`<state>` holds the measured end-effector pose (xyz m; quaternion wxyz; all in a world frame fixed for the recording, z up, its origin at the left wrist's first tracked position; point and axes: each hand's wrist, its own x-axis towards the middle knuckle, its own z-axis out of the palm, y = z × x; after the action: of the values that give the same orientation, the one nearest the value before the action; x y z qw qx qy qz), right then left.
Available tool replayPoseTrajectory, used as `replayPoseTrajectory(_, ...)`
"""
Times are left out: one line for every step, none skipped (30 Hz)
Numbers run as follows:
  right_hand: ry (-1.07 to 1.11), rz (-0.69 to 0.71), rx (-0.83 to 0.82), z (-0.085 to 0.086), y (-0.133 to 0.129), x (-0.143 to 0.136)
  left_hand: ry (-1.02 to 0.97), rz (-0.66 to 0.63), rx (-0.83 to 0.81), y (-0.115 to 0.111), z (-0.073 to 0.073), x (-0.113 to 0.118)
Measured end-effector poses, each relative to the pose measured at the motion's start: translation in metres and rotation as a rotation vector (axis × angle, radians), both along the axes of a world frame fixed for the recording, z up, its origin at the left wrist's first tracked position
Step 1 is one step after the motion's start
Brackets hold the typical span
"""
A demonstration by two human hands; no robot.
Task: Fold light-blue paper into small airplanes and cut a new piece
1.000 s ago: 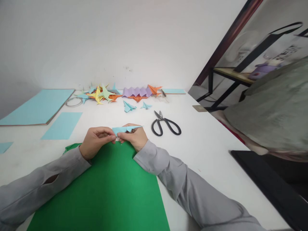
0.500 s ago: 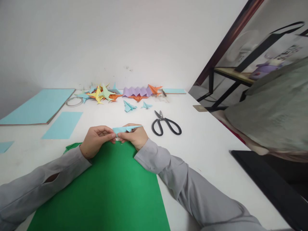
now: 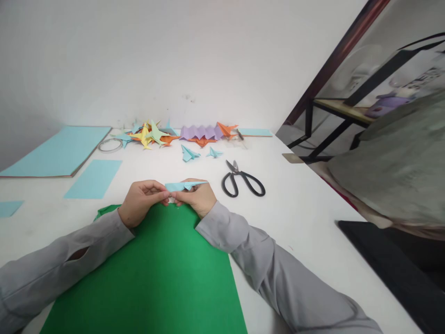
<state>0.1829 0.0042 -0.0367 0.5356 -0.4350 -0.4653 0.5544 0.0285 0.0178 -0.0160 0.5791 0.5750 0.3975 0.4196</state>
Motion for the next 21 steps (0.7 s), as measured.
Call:
replayPoseTrajectory(-0.005, 0.002, 0.013, -0.0001, 0.0002, 0.0, -0.005, 0.001, -0.001, 0.0003, -0.0003, 0.0)
replayPoseTrajectory(-0.011, 0.005, 0.031, -0.0002, 0.0004, 0.0, -0.009, 0.004, -0.002, 0.0006, -0.0005, 0.0001)
replayPoseTrajectory(-0.018, 0.009, 0.05, -0.0004, 0.0006, 0.0001, -0.013, 0.005, -0.003, 0.0008, -0.0007, 0.0)
replayPoseTrajectory(-0.026, 0.014, 0.069, -0.0007, 0.0007, 0.0002, -0.014, 0.003, -0.004, 0.0011, -0.001, 0.0)
replayPoseTrajectory(-0.033, 0.019, 0.084, -0.0009, 0.0008, 0.0003, -0.013, 0.0, -0.006, 0.0012, -0.0012, -0.0002)
replayPoseTrajectory(-0.037, 0.021, 0.089, -0.0011, 0.0009, 0.0004, -0.013, -0.003, -0.008, 0.0014, -0.0015, -0.0004)
replayPoseTrajectory(-0.04, 0.019, 0.08, -0.0013, 0.001, 0.0004, -0.014, -0.008, -0.011, 0.0015, -0.0019, -0.0006)
replayPoseTrajectory(-0.042, 0.013, 0.059, -0.0013, 0.001, 0.0004, -0.019, -0.013, -0.016, 0.0015, -0.0023, -0.0008)
replayPoseTrajectory(-0.042, 0.007, 0.031, -0.0011, 0.0011, 0.0003, -0.031, -0.017, -0.024, 0.0016, -0.0027, -0.0011)
replayPoseTrajectory(-0.039, -0.001, -0.001, -0.0008, 0.0012, 0.0002, -0.047, -0.022, -0.036, 0.0017, -0.0032, -0.0013)
replayPoseTrajectory(-0.028, -0.009, -0.03, -0.0004, 0.0014, 0.0, -0.065, -0.027, -0.05, 0.0017, -0.0035, -0.0015)
replayPoseTrajectory(-0.008, -0.014, -0.054, 0.0001, 0.0015, -0.0003, -0.082, -0.033, -0.067, 0.0019, -0.0038, -0.0017)
replayPoseTrajectory(0.017, -0.014, -0.071, 0.0007, 0.0017, -0.0005, -0.096, -0.04, -0.084, 0.002, -0.0039, -0.0018)
replayPoseTrajectory(0.043, -0.012, -0.083, 0.0014, 0.0018, -0.0007, -0.11, -0.046, -0.1, 0.0022, -0.0038, -0.0018)
replayPoseTrajectory(0.065, -0.012, -0.094, 0.0022, 0.0017, -0.0009, -0.125, -0.053, -0.114, 0.0023, -0.0036, -0.0017)
replayPoseTrajectory(0.08, -0.014, -0.104, 0.003, 0.0016, -0.0011, -0.143, -0.056, -0.128, 0.0024, -0.0032, -0.0016)
replayPoseTrajectory(0.09, -0.017, -0.114, 0.0039, 0.0014, -0.0014, -0.161, -0.055, -0.141, 0.0026, -0.0029, -0.0014)
replayPoseTrajectory(0.098, -0.024, -0.121, 0.0048, 0.0011, -0.0016, -0.174, -0.053, -0.153, 0.0026, -0.0025, -0.0012)
replayPoseTrajectory(0.104, -0.029, -0.128, 0.0056, 0.0007, -0.0018, -0.178, -0.053, -0.161, 0.0027, -0.0023, -0.001)
replayPoseTrajectory(0.108, -0.033, -0.135, 0.0064, 0.0004, -0.0021, -0.173, -0.057, -0.165, 0.0028, -0.0023, -0.0008)
replayPoseTrajectory(0.11, -0.033, -0.142, 0.007, 0.0001, -0.0023, -0.162, -0.065, -0.162, 0.0029, -0.0026, -0.0007)
